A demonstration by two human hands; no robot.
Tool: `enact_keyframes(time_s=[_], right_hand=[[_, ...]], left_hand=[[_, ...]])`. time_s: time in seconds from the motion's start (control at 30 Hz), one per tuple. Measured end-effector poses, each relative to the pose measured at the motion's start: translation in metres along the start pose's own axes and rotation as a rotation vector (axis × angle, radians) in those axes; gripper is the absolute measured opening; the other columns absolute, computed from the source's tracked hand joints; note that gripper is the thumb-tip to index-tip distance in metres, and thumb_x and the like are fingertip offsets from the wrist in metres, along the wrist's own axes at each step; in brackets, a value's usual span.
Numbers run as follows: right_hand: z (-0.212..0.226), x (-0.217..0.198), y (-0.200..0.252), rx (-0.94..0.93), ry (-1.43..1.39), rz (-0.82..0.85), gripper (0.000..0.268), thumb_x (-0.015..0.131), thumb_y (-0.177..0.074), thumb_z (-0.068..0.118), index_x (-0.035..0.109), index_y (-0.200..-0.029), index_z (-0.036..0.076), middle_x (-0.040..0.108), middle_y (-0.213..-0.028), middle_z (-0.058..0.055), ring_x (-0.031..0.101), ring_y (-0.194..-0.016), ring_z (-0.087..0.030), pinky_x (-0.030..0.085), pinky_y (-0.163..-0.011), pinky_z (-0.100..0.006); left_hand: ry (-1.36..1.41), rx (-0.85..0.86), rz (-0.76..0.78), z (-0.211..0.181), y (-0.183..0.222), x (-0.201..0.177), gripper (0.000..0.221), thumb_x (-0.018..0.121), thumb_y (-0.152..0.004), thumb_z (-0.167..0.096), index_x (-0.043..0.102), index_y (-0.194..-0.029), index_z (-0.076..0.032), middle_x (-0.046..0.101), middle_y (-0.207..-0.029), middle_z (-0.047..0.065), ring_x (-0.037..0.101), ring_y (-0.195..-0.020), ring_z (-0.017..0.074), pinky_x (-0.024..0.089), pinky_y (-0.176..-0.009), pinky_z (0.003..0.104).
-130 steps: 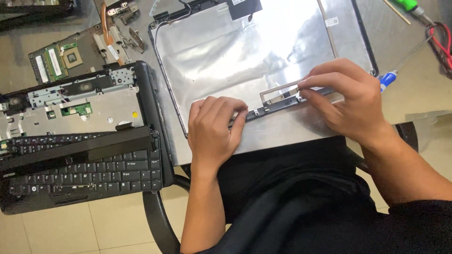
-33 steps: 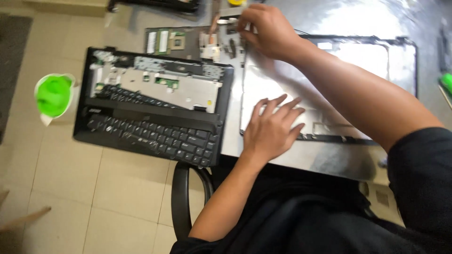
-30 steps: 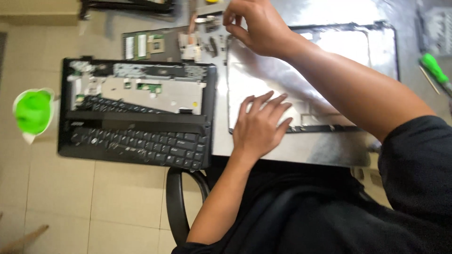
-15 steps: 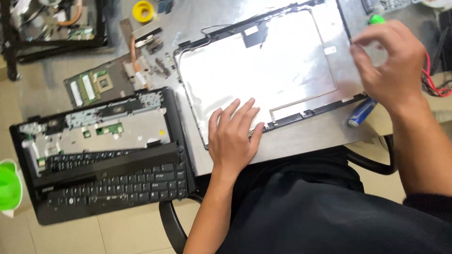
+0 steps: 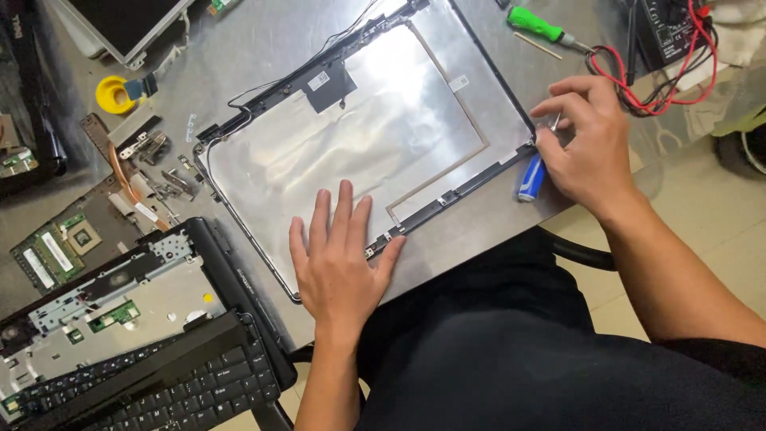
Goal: Connecting a ribbon cable to a laptop screen panel and cleaning the screen surface with a cloth.
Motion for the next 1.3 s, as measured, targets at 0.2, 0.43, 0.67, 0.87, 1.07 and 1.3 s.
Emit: enact_keyframes(time_s=[0.2,0.43,0.67,0.87,1.07,1.3], right_hand=[[-0.004,-0.002,0.004,0.046,-0.026,0.019,0.027,0.06,-0.089,-0.011,0.074,-0.108,0.003,0.054,-0.128,-0.018,0.056,-0.098,-0.026,0.051,-0.089,-0.036],[-0.009,-0.005,0.005,0.05,-0.048,0.008,0.034,0.059,-0.085,-0.015,0.073,-0.11,0.002,0.052,-0.132,-0.021,0.057,-0.085,-0.024,0.052,-0.084,-0.033],[-0.03,0.001,-0.013,0.011,-0.018,0.042,0.03,0.064,-0.088,-0.015,0.073,-0.11,0.003,0.057,-0.13,-0.019,0.062,-0.078,-0.023,0.052,-0.084,-0.035],[-0.045,0.006,-0.046,-0.265,0.072,0.025,0.022,0.075,-0.097,-0.02,0.072,-0.109,-0.002,0.064,-0.119,-0.02,0.064,-0.103,-0.033,0.052,-0.093,-0.04],[-0.067,0.022,-0.069,-0.41,0.221,0.031,0.021,0.079,-0.098,-0.014,0.074,-0.111,0.002,0.068,-0.119,-0.016,0.068,-0.099,-0.031,0.056,-0.085,-0.039],[-0.076,0.025,-0.078,-0.44,0.318,0.0,0.02,0.078,-0.099,-0.011,0.075,-0.113,0.004,0.069,-0.119,-0.014,0.069,-0.088,-0.031,0.056,-0.076,-0.039]], left_hand=[[-0.009,0.002,0.01,0.0,0.001,0.002,0.058,0.063,-0.095,-0.064,0.07,-0.133,-0.021,0.056,-0.153,0.002,0.049,-0.143,0.0249,0.035,-0.116,0.051],[-0.005,0.009,-0.004,0.0,0.001,0.0,0.056,0.064,-0.094,-0.062,0.071,-0.131,-0.02,0.057,-0.151,0.003,0.051,-0.141,0.0264,0.036,-0.115,0.052],[-0.007,0.011,0.008,0.0,0.003,0.002,0.057,0.061,-0.096,-0.062,0.07,-0.133,-0.021,0.054,-0.154,0.002,0.048,-0.144,0.0256,0.034,-0.117,0.052],[0.011,0.002,0.005,0.0,0.004,0.003,0.056,0.062,-0.096,-0.061,0.069,-0.134,-0.021,0.054,-0.154,0.002,0.049,-0.143,0.0264,0.034,-0.116,0.052],[-0.012,0.006,0.035,0.002,0.008,0.006,0.057,0.058,-0.097,-0.061,0.065,-0.138,-0.022,0.05,-0.157,0.002,0.045,-0.145,0.0266,0.031,-0.118,0.053],[0.005,0.049,0.096,-0.005,0.012,0.007,0.063,0.06,-0.096,-0.058,0.057,-0.145,-0.019,0.047,-0.159,0.006,0.041,-0.147,0.0313,0.029,-0.118,0.058]])
Point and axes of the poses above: each hand's wrist, its own y-axis away from the middle knuckle, its own x-axis out of the palm, z = x × y, the point moved 5 cm from there along -y, towards the middle knuckle
